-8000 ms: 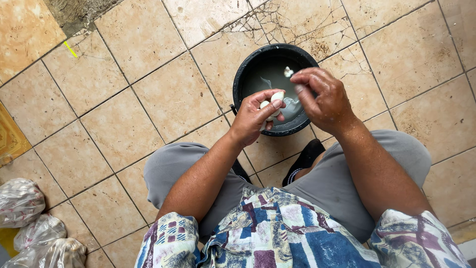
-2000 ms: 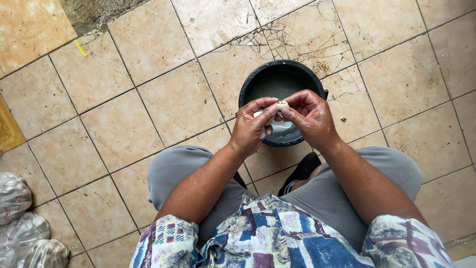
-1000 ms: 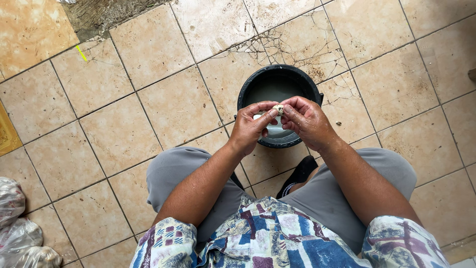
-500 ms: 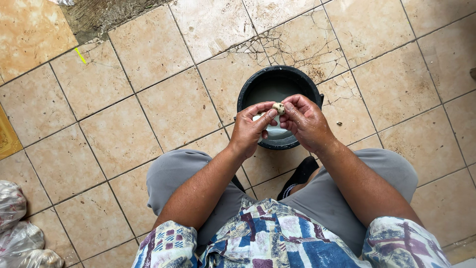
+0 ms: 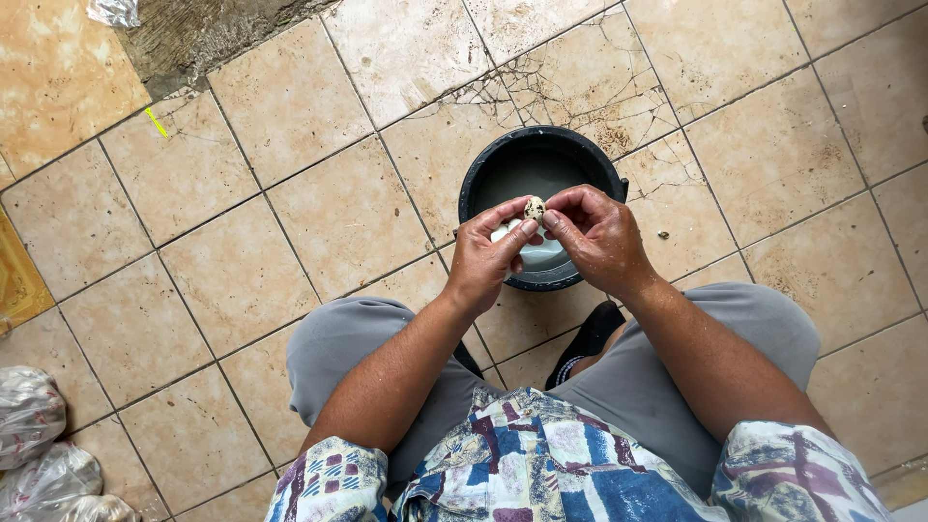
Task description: The person sits on a tiled floor and peels several small, white, round objects, likely eggs, by hand. They repeatedly dip their hands into a black bucket of water to rinse the objects and remove the outer layer, accumulating the peeled items in their left hand.
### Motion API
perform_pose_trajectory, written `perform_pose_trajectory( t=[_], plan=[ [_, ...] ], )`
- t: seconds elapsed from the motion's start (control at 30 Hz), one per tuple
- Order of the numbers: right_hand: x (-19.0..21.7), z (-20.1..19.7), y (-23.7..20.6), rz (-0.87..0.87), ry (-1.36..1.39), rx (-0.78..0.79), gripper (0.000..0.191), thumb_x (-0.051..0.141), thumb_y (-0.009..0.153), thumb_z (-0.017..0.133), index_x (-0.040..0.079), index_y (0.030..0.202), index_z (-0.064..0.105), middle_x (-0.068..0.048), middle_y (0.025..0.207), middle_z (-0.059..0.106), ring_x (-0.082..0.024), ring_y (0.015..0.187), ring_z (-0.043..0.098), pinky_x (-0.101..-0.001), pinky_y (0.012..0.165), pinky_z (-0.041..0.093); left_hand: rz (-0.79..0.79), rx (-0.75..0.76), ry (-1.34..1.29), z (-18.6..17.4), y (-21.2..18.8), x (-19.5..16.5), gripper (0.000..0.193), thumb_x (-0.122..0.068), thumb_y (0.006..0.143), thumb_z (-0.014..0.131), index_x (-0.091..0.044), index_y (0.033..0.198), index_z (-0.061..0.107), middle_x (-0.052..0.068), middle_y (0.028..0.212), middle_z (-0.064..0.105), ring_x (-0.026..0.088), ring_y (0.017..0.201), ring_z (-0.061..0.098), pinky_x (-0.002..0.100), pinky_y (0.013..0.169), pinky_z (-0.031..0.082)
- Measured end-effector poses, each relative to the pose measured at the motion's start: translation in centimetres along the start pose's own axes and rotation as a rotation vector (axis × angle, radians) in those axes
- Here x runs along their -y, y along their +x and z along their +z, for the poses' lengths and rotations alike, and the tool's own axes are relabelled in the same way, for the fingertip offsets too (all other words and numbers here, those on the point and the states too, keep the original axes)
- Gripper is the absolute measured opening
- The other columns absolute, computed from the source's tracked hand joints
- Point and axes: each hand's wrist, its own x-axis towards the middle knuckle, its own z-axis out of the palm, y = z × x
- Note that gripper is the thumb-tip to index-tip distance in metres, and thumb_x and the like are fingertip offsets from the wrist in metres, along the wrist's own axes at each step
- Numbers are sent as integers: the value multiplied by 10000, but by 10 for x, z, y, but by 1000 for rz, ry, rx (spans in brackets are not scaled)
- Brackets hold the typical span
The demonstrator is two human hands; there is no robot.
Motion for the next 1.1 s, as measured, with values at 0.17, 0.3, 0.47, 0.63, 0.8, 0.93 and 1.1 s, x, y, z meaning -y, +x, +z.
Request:
perform_pose_trajectory(
  t=[0.17, 0.3, 0.47, 0.63, 0.8, 0.93, 1.1],
  plan=[
    [9, -10, 1, 17, -71, 37, 123, 72, 1029, 628, 5, 1115, 683, -74, 989, 744, -117, 891, 733, -267, 777, 624, -46, 13, -190, -3, 2, 4, 400, -147, 1024, 650, 11, 1386, 590, 70, 1133, 699, 114, 945, 702, 192, 569, 505],
    [12, -21, 8, -208, -411, -11, 118, 11, 973, 631, -10, 1075, 688, -158, 1092, 719, -187, 939, 736, -278, 746, 627, -50, 26, -272, -7, 5, 7, 399, -129, 1014, 650, 9, 1383, 585, 71, 1153, 697, 122, 935, 701, 195, 565, 503],
    [12, -15, 5, -206, -341, -32, 96, 23, 960, 708, -6, 1051, 699, -145, 975, 736, -205, 835, 755, -300, 713, 615, -29, 24, -110, -3, 4, 9, 394, -146, 1010, 680, 5, 1369, 615, 60, 1111, 706, 115, 931, 713, 192, 574, 503],
    [14, -7, 3, -260, -385, 3, 117, 10, 934, 710, -8, 1050, 703, -142, 961, 749, -211, 830, 763, -306, 698, 610, 12, -51, 142, 3, 0, 6, 388, -185, 985, 703, -5, 1324, 649, 49, 1047, 740, 101, 907, 732, 193, 557, 520],
    [16, -6, 1, -306, -407, -29, 141, -6, 924, 696, -14, 1064, 688, -151, 966, 744, -221, 828, 760, -322, 694, 610, 108, -74, 239, 9, 0, 5, 368, -171, 970, 721, -7, 1295, 671, 59, 1067, 740, 107, 914, 722, 221, 660, 563],
    [14, -5, -1, -314, -420, -27, 133, -4, 928, 695, -8, 1059, 673, -144, 968, 740, -222, 831, 770, -310, 695, 621, 206, -87, 408, 10, -3, 5, 326, -161, 979, 709, -16, 1270, 686, 78, 1112, 725, 128, 961, 727, 267, 827, 610],
    [12, -5, 1, -334, -492, -47, 111, -8, 921, 705, -9, 1027, 669, -152, 906, 727, -255, 796, 751, -336, 685, 597, 368, -161, 598, 15, -5, 1, 293, -141, 964, 745, 3, 1218, 716, 131, 1069, 748, 189, 990, 735, 304, 859, 593]
  ],
)
